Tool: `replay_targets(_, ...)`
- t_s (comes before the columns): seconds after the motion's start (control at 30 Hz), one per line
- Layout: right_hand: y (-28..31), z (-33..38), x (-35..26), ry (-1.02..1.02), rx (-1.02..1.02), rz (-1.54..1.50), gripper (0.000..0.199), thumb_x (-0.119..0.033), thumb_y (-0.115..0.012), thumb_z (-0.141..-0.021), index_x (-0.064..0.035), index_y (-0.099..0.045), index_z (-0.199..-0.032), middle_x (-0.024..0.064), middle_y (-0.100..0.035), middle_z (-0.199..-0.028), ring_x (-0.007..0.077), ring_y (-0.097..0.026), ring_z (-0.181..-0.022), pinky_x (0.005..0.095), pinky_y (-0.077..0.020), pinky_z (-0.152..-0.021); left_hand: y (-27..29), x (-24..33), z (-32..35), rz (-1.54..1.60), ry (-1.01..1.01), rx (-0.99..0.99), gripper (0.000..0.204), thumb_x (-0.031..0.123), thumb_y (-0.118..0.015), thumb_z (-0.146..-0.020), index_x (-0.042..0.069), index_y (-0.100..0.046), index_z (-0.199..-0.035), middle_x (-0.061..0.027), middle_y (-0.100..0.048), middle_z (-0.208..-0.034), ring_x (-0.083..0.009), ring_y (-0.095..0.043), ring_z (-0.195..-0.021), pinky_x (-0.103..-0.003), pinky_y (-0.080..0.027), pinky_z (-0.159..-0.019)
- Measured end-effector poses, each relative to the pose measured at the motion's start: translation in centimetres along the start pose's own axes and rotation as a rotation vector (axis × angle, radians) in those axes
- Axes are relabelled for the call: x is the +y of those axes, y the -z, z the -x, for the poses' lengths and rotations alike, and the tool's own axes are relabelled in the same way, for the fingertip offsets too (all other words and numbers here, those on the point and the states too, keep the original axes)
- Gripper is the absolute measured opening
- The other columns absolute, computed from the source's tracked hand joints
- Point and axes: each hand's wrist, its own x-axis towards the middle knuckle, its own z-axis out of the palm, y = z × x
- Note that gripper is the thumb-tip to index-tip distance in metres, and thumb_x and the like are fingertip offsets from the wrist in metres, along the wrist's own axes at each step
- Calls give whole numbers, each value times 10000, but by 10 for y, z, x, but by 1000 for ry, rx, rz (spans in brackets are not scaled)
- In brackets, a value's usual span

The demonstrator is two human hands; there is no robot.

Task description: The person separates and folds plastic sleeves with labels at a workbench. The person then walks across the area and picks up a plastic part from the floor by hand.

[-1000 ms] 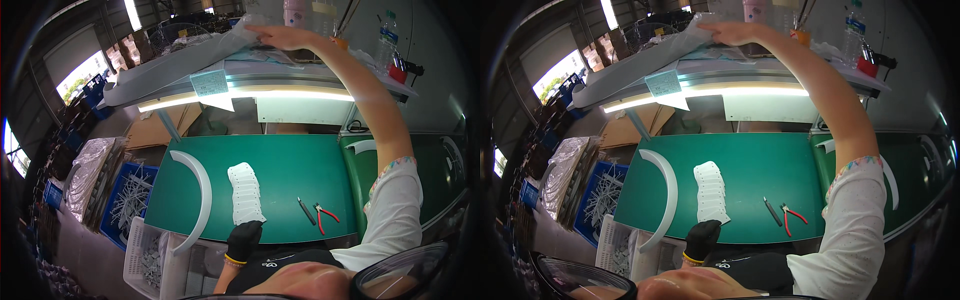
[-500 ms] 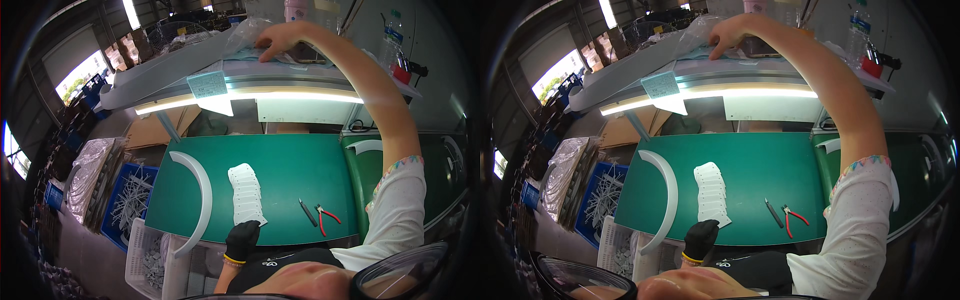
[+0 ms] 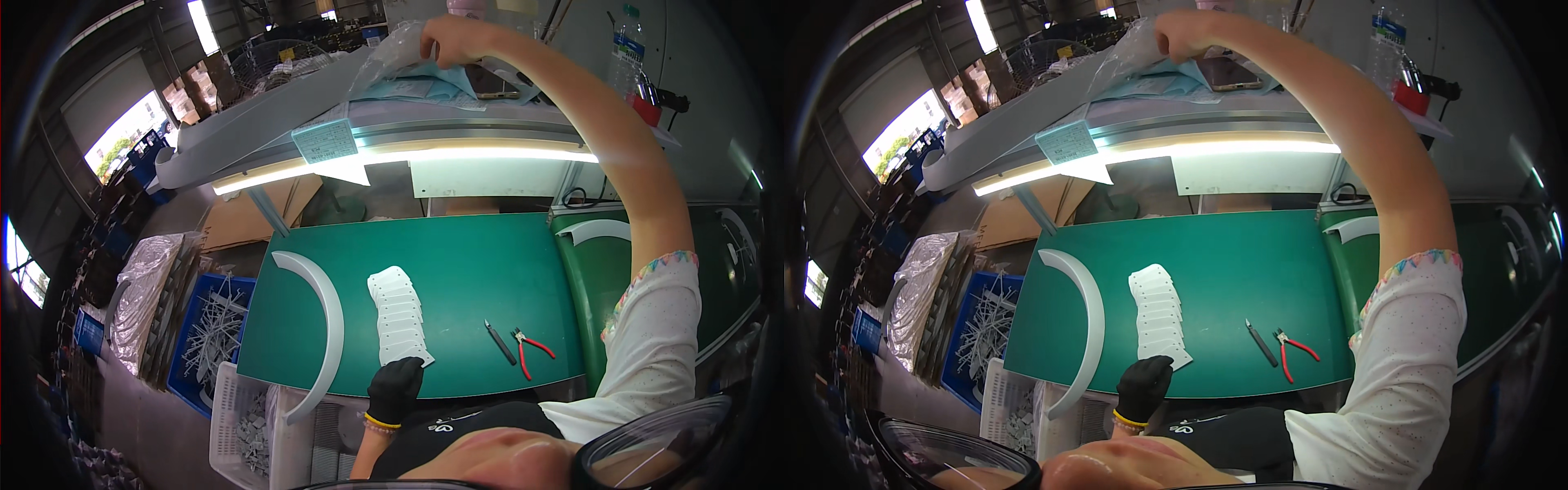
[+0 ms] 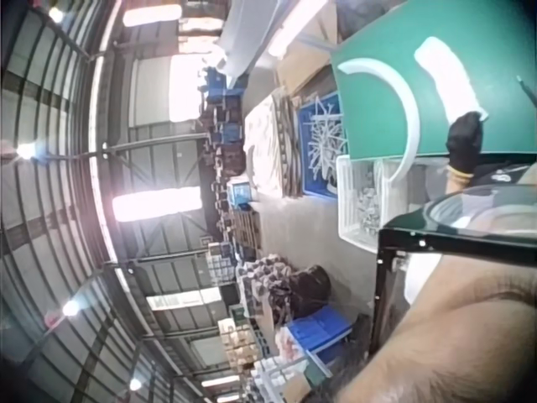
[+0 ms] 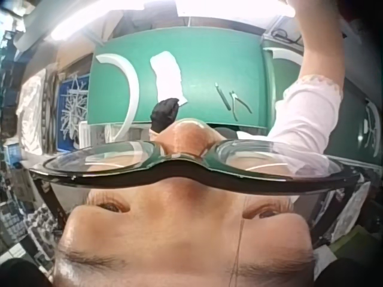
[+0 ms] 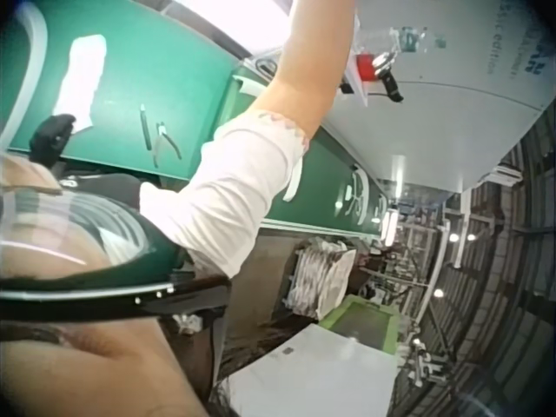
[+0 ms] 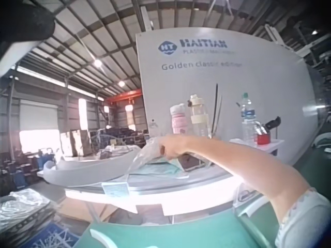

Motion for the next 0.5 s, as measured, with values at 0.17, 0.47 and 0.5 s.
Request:
replay_targets(0.17, 2, -4, 16, 24, 175, 138, 310, -53, -650, -678, -55, -697, -984, 150, -699, -900, 261, -679, -845, 358, -539, -748, -4, 0, 1, 10, 0, 1, 97, 116, -626, -828, 79, -636, -917, -81, -654, -800, -264, -635, -717, -378, -501, -627)
replay_targets(0.47, 22, -3, 7, 106, 413, 91, 209, -76, -649, -662, -43, -729, -853, 152, -709, -829, 271, -696, -776, 362, -547, -716, -3, -1, 3, 10, 15, 7, 102, 123, -632, -827, 84, -637, -921, -74, -655, -804, -266, -637, -723, -381, -502, -636)
replay_targets(0.5, 29, 5, -3, 44, 431, 68, 198, -83, -658, -664, -37, -724, -844, 154, -708, -821, 269, -697, -766, 360, -549, -707, -3, -2, 4, 7, 9, 13, 100, 123, -632, -827, 83, -635, -918, -75, -655, -802, -267, -636, -722, -383, -501, -635)
